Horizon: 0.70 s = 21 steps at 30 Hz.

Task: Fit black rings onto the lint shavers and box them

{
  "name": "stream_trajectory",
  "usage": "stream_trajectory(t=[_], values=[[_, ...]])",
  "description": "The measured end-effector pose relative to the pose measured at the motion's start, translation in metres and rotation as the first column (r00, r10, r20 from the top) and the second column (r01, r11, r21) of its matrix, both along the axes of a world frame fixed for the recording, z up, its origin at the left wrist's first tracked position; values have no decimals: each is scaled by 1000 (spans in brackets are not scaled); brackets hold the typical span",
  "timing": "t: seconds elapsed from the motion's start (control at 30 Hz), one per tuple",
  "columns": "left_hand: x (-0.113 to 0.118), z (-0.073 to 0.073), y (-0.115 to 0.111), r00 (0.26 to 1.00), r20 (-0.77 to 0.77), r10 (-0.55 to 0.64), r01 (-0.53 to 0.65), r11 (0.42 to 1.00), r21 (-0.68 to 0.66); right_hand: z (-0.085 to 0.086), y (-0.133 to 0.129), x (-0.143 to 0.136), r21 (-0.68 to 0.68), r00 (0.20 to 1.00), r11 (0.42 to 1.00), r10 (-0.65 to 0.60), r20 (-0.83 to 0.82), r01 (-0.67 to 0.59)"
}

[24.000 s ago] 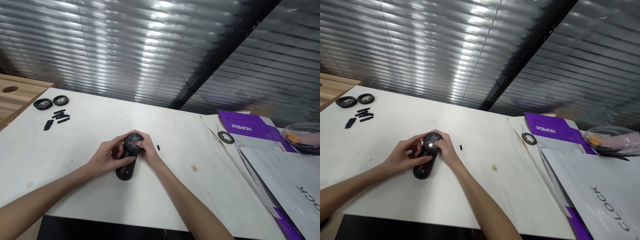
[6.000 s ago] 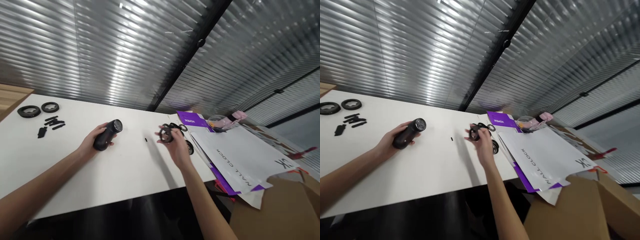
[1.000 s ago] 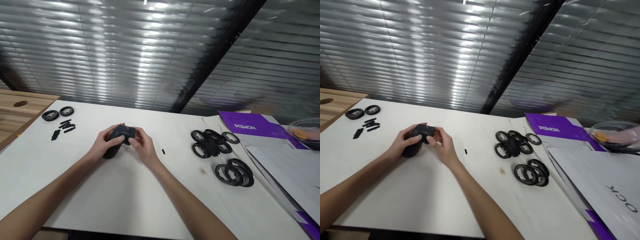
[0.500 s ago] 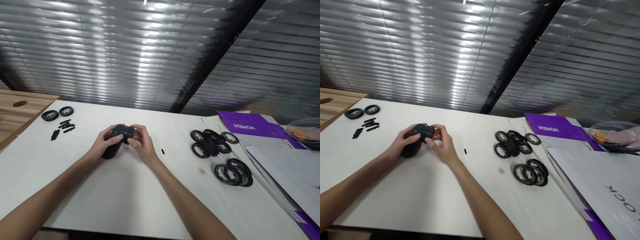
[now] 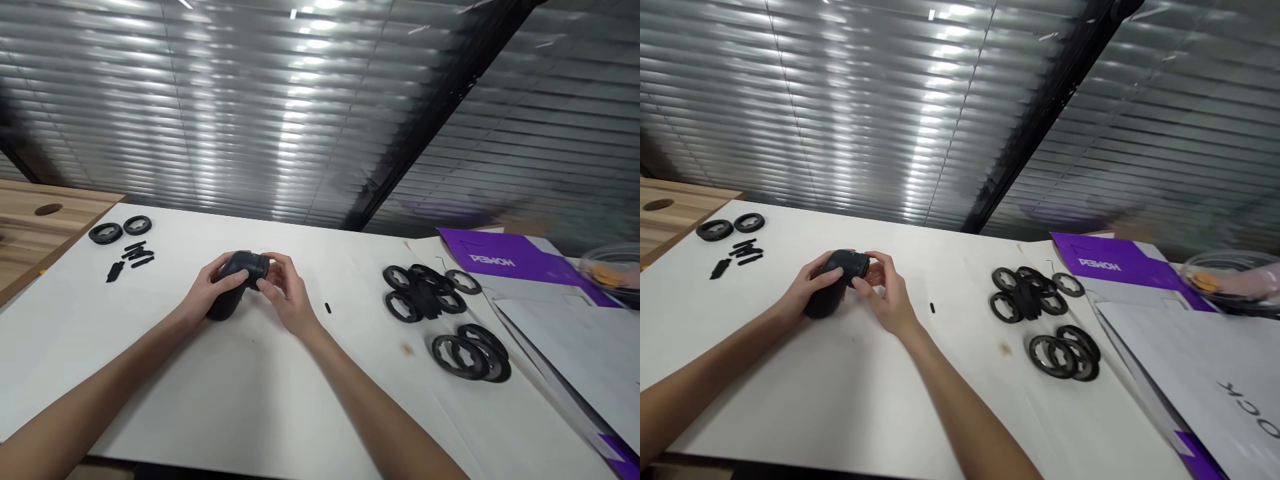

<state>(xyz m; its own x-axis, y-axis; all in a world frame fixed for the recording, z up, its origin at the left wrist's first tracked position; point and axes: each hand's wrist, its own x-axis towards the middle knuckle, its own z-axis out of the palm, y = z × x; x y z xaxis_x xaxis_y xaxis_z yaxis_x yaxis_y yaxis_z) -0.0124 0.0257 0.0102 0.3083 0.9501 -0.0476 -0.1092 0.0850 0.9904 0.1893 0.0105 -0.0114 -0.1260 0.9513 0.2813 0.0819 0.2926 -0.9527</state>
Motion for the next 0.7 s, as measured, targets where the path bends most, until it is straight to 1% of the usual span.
stream_trajectory(t=[0.17,0.3,0.43,0.53,0.7], values=[[0,-1,0,1000,-15,4,-4,1000,12,0,0,1,18,1000,1000,3,-6,-2],[-1,-5,0,1000,-24,-8,9,999,32,-3,1,1,-3,1000,1000,4,-17,-4],[-3,-8,1,999,-34,-11,13,998,57,-7,1,-1,-24,998,1000,-15,-68,14],[-4,-6,0,999,-48,-13,17,998,67,-7,1,-3,-42,995,999,6,-103,-10],[-2,3,-2,998,-60,-24,28,997,77,-1,2,-2,-69,985,994,75,-156,-87]])
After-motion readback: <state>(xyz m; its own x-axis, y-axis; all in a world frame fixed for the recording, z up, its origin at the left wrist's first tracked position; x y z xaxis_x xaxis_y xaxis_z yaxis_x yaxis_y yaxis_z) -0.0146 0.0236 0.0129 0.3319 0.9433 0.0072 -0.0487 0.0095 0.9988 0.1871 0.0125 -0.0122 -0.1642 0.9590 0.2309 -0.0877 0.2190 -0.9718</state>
